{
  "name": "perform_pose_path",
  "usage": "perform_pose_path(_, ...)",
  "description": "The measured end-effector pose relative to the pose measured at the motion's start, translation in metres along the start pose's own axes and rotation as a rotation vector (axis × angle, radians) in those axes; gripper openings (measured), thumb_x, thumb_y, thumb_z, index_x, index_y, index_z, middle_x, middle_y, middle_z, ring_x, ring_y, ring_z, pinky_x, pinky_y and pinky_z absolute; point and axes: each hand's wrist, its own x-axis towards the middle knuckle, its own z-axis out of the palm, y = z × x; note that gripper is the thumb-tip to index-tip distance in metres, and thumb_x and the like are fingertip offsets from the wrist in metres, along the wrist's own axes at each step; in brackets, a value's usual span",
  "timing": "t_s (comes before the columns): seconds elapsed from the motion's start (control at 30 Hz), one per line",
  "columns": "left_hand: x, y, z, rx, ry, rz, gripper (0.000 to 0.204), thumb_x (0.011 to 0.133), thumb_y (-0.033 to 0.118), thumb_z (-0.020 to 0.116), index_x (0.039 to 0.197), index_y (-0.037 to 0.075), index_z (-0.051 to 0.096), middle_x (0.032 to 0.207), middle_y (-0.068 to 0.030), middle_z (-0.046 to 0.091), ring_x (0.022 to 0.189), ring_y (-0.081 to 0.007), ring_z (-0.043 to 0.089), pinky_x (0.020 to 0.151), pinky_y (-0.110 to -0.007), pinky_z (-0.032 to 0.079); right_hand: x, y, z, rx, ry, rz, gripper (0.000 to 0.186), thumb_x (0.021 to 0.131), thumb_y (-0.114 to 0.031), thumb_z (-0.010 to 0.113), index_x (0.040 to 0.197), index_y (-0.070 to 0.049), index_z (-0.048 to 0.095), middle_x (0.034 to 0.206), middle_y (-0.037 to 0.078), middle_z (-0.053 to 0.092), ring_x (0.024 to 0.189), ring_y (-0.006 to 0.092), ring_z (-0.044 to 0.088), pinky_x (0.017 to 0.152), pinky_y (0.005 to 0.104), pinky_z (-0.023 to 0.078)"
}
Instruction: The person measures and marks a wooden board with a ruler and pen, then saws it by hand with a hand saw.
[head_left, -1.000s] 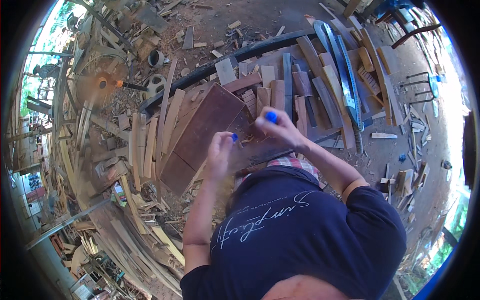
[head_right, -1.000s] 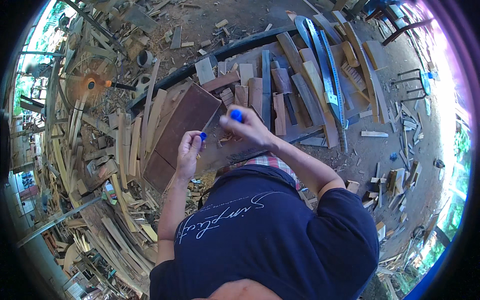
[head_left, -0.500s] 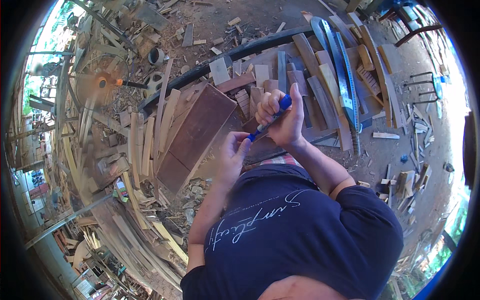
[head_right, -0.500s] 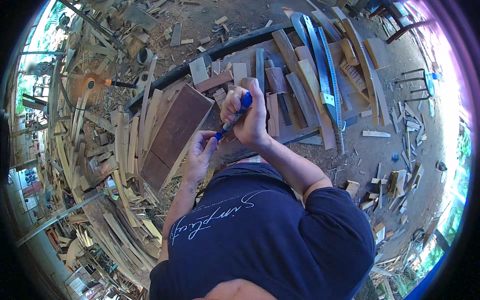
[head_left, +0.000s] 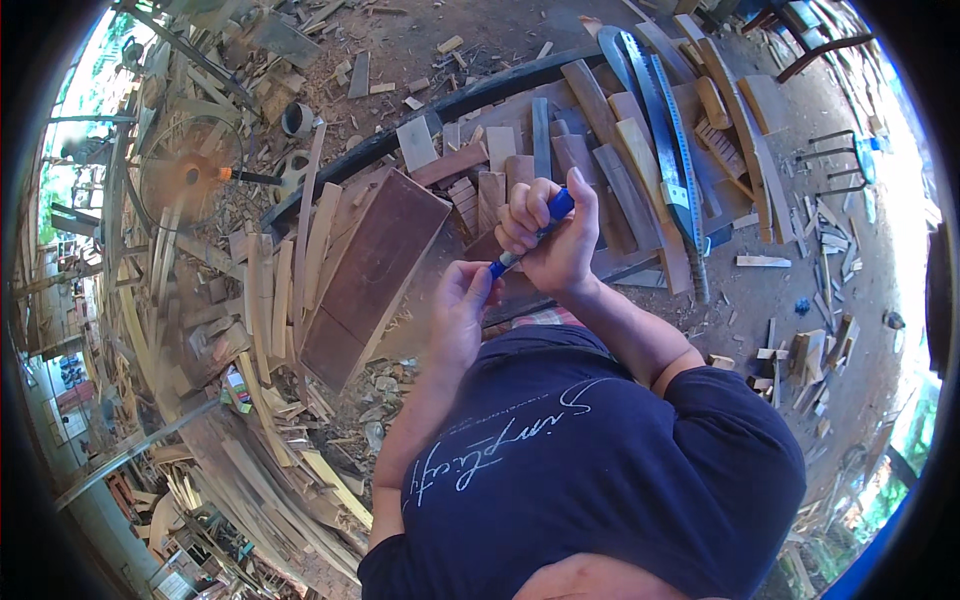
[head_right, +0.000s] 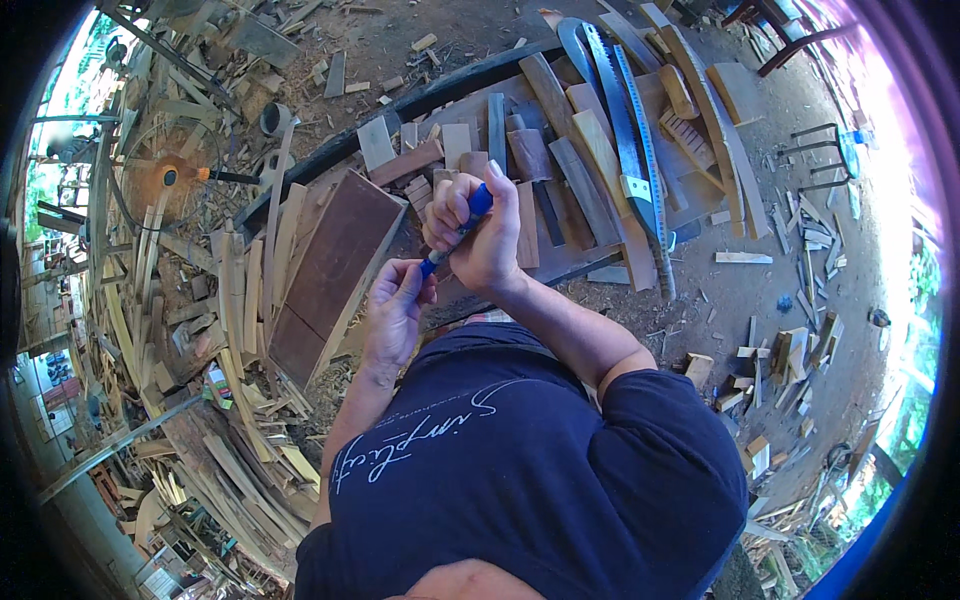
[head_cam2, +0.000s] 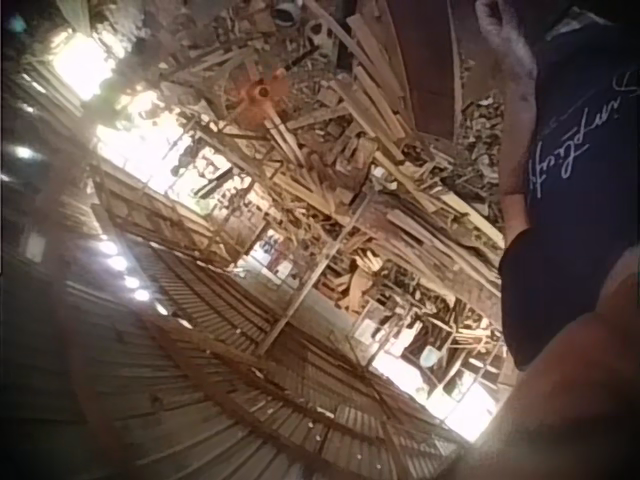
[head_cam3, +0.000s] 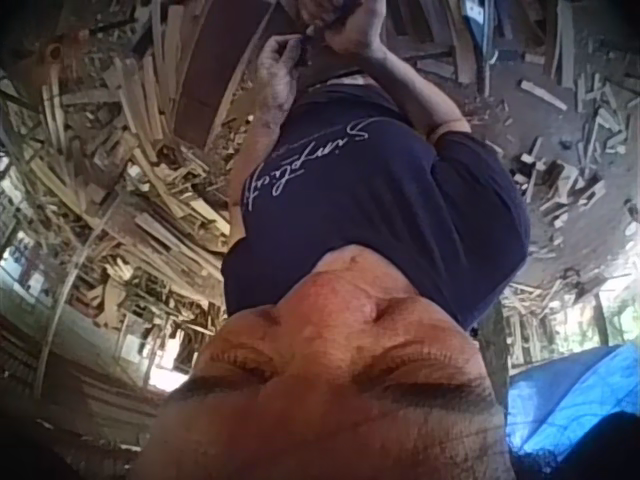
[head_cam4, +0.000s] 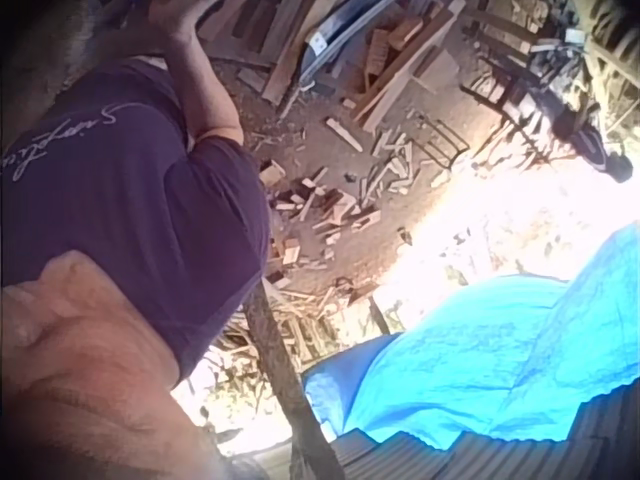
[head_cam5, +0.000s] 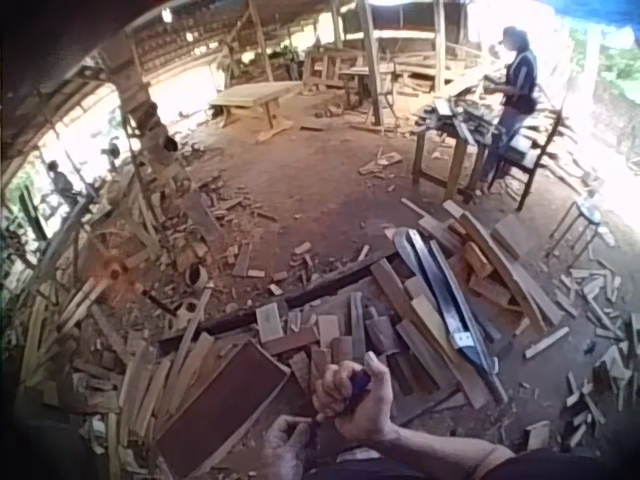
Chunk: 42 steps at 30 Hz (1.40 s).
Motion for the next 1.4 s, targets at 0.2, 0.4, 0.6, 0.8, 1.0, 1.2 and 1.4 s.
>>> perform_pose_path(0.2,-0.001,0.011,0.005,-0.361,-0.148,-0.119,0.013,0.100,0.018,0.058,0.105,0.007,0.058,0.091,-0.0033,0.064,0.078,-0.0096,0.060,0.071,-0.026,0.051,0.001,-0.011,0.007,0.098,-0.146,0.064,0.059,0.099,-0.056,0.035,0.062,-0.010,0.039,0.063,0.001,0.035,0.052,0.0121,0.031,0.048,0.0278,0.028)
perform_pose_path(0.4,-0.011,0.022,0.030,-0.192,-0.064,0.076,0.011,0.099,0.014,0.059,0.106,0.005,0.057,0.090,-0.0038,0.062,0.080,-0.0102,0.059,0.073,-0.026,0.050,0.000,-0.017,0.010,0.134,-0.170,0.015,0.060,0.098,-0.057,0.036,0.061,-0.010,0.039,0.060,0.000,0.035,0.047,0.0113,0.030,0.045,0.0273,0.026)
perform_pose_path(0.6,-0.012,0.021,0.034,0.486,0.040,0.494,0.011,0.099,0.010,0.058,0.106,0.002,0.057,0.089,-0.0030,0.058,0.080,-0.0088,0.056,0.073,-0.024,0.047,-0.006,-0.018,0.029,0.256,0.025,-0.044,0.063,0.096,-0.060,0.032,0.057,-0.011,0.037,0.054,0.000,0.032,0.042,0.0110,0.028,0.038,0.0268,0.023)
perform_pose_path(0.8,0.005,0.017,0.040,0.860,0.073,0.910,0.013,0.098,0.009,0.059,0.104,-0.002,0.056,0.091,-0.0085,0.060,0.080,-0.0150,0.060,0.071,-0.031,0.050,-0.005,-0.023,0.011,0.351,0.011,-0.058,0.062,0.097,-0.057,0.032,0.056,-0.011,0.033,0.054,-0.001,0.031,0.043,0.0114,0.027,0.039,0.0267,0.025)
perform_pose_path(1.0,0.035,0.010,0.050,0.770,-0.045,0.504,0.017,0.101,0.015,0.056,0.106,-0.001,0.055,0.093,-0.0085,0.061,0.083,-0.0158,0.059,0.074,-0.031,0.050,0.010,-0.012,-0.020,0.302,0.302,-0.070,0.058,0.097,-0.055,0.038,0.059,-0.012,0.036,0.056,0.000,0.034,0.045,0.0121,0.030,0.043,0.0277,0.027)
perform_pose_path(1.2,0.064,-0.013,0.030,0.625,-0.033,0.161,0.019,0.100,0.019,0.059,0.109,0.003,0.057,0.097,-0.0050,0.061,0.082,-0.0083,0.056,0.075,-0.023,0.048,0.007,-0.032,-0.068,-0.755,0.393,0.018,0.041,0.099,-0.047,0.053,0.080,-0.011,0.058,0.070,-0.002,0.050,0.062,0.0095,0.045,0.058,0.0258,0.039)
perform_pose_path(1.4,0.072,-0.036,0.019,0.506,-0.026,0.185,0.034,0.102,0.031,0.055,0.122,0.005,0.059,0.100,-0.0022,0.062,0.088,-0.0086,0.057,0.081,-0.024,0.048,-0.019,-0.100,-0.150,-0.654,0.738,0.014,0.029,0.096,-0.034,0.063,0.087,-0.007,0.064,0.067,-0.001,0.056,0.051,0.0060,0.047,0.045,0.0214,0.038)
